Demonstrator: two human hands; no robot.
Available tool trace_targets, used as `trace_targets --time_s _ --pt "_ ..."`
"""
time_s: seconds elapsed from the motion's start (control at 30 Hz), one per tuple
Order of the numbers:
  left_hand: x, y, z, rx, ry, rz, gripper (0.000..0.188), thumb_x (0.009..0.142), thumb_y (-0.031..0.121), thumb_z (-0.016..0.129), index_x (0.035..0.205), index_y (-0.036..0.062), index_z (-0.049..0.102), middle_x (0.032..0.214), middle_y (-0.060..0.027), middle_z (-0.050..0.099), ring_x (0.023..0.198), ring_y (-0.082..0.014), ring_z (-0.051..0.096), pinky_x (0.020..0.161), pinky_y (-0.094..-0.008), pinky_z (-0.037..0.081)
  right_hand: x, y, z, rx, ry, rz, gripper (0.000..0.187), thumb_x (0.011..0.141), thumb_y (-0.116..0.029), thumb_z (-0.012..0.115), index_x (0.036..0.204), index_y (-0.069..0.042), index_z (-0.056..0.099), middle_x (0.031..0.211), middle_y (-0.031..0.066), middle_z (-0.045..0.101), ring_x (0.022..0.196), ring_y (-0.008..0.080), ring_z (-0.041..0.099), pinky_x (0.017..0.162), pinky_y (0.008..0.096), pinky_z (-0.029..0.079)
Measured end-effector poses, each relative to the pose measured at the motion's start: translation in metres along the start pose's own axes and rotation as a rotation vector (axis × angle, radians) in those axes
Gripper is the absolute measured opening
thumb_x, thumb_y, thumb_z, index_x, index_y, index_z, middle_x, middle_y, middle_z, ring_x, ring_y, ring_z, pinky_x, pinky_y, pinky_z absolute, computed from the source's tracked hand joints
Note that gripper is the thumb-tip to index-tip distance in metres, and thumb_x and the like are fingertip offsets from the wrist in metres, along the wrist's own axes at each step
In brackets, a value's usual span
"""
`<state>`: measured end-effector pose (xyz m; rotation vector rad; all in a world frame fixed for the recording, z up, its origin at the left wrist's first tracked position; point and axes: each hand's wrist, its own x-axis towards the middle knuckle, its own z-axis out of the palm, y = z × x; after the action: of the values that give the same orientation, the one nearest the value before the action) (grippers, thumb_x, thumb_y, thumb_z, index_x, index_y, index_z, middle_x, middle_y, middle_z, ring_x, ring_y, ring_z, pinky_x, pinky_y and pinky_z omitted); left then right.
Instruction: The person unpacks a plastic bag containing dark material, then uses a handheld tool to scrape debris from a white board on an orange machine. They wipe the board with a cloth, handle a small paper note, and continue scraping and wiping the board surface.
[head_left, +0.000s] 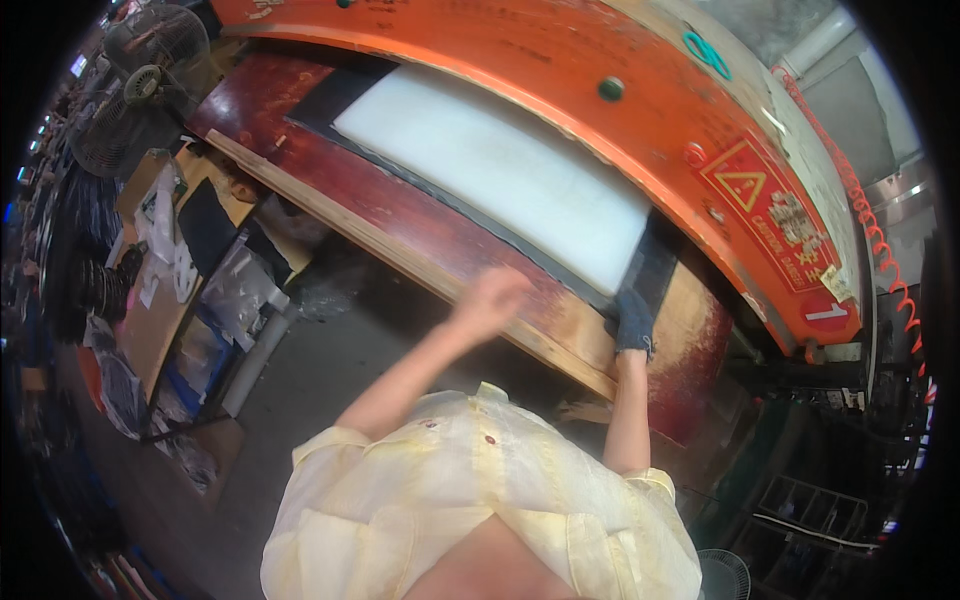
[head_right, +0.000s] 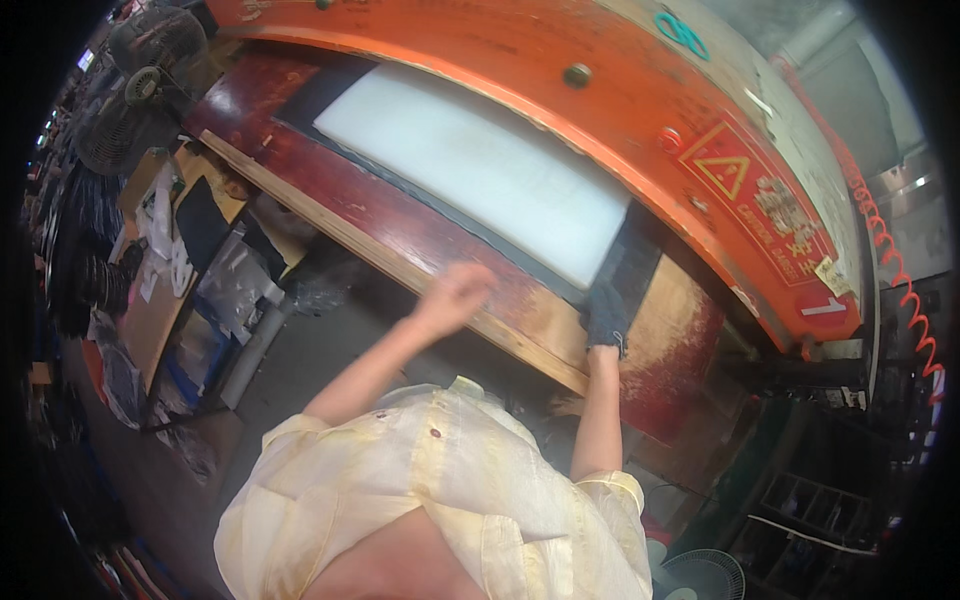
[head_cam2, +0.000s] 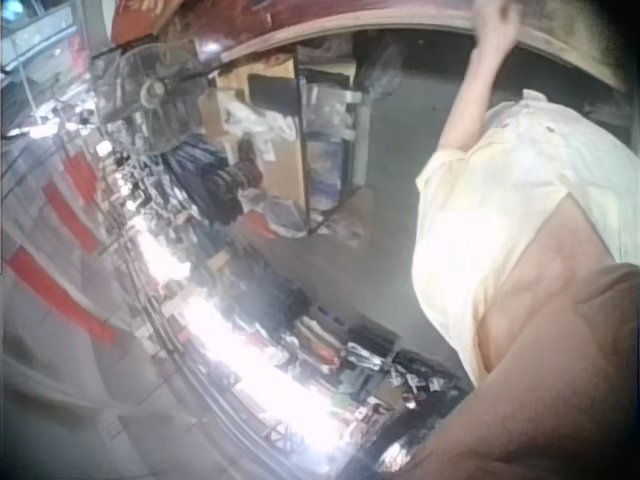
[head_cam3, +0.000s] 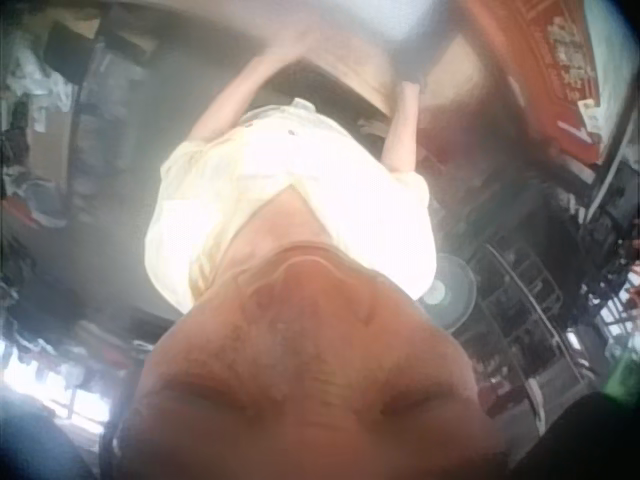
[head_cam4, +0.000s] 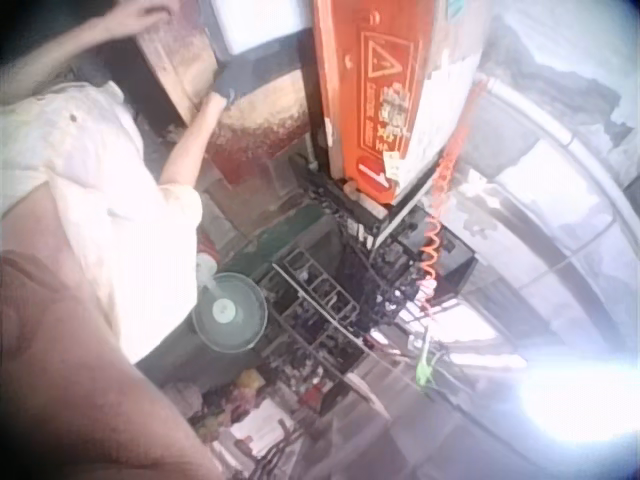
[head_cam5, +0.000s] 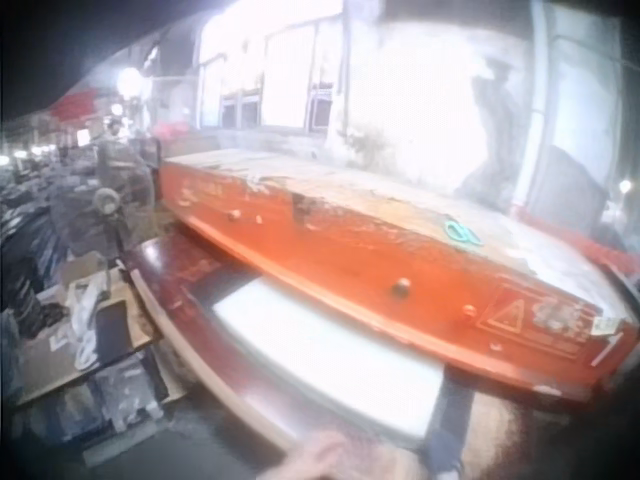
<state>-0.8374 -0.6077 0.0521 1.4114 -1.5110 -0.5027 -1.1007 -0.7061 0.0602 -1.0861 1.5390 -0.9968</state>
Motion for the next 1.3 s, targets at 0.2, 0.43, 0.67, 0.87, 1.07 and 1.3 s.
trace_targets --time_s 0.2,0.43,0.67,0.87,1.07,1.3 --pt "0.024 -0.153 -0.235 0.246 0.416 -0.322 0.025 0.088 0.022 0.062 0.107 0.0063 0.066 0.105 -0.0133 0.064 0.097 -0.0280 0.060 0.088 -0.0365 0.046 -0.015 0.011 0.023 -0.220 0.209 0.074 0.044 0.091 -0.030 0.057 0.125 -0.001 0.057 0.080 0.0037 0.062 0.062 0.0104 0.053 0.054 0.0255 0.045" --pt "0.119 -0.254 -0.338 0.428 0.401 -0.372 0.048 0.094 0.038 0.053 0.122 0.0002 0.059 0.121 -0.0192 0.059 0.112 -0.0320 0.056 0.096 -0.0379 0.043 -0.038 0.005 0.053 -0.487 0.388 -0.101 0.055 0.092 -0.039 0.055 0.127 0.004 0.054 0.129 0.0212 0.056 0.120 0.0306 0.052 0.102 0.0353 0.038" --pt "0.185 -0.240 -0.334 0.745 -0.090 -0.663 0.062 0.092 0.059 0.038 0.113 0.0092 0.067 0.109 -0.0211 0.065 0.106 -0.0382 0.059 0.089 -0.0442 0.046 -0.034 0.006 0.055 -0.736 0.470 0.044 0.056 0.093 -0.050 0.039 0.112 -0.003 0.064 0.114 0.0240 0.061 0.108 0.0394 0.057 0.091 0.0447 0.044" --pt "0.173 -0.240 -0.325 0.693 -0.246 -0.564 0.060 0.092 0.054 0.046 0.106 -0.0007 0.067 0.114 -0.0245 0.059 0.105 -0.0386 0.057 0.091 -0.0422 0.044 -0.032 0.006 0.058 -0.783 0.539 0.299 0.058 0.093 -0.051 0.037 0.113 -0.003 0.063 0.117 0.0232 0.060 0.106 0.0415 0.058 0.091 0.0452 0.044" --pt "0.169 -0.248 -0.344 0.324 -0.322 -0.591 0.043 0.090 0.039 0.061 0.105 -0.0015 0.067 0.098 -0.0138 0.065 0.094 -0.0198 0.059 0.086 -0.0299 0.043 -0.050 -0.026 0.083 -0.872 0.660 0.350 0.065 0.093 -0.055 0.031 0.109 -0.003 0.065 0.114 0.0249 0.060 0.107 0.0428 0.057 0.087 0.0483 0.044" --pt "0.196 -0.257 -0.375 -0.172 -0.207 -0.773 0.031 0.093 0.028 0.060 0.101 -0.0019 0.064 0.094 -0.0016 0.064 0.088 -0.0100 0.054 0.082 -0.0258 0.041 -0.084 -0.011 0.125 -0.735 0.680 0.489 0.064 0.091 -0.055 0.042 0.109 0.002 0.065 0.104 0.0257 0.065 0.102 0.0351 0.062 0.086 0.0399 0.047"
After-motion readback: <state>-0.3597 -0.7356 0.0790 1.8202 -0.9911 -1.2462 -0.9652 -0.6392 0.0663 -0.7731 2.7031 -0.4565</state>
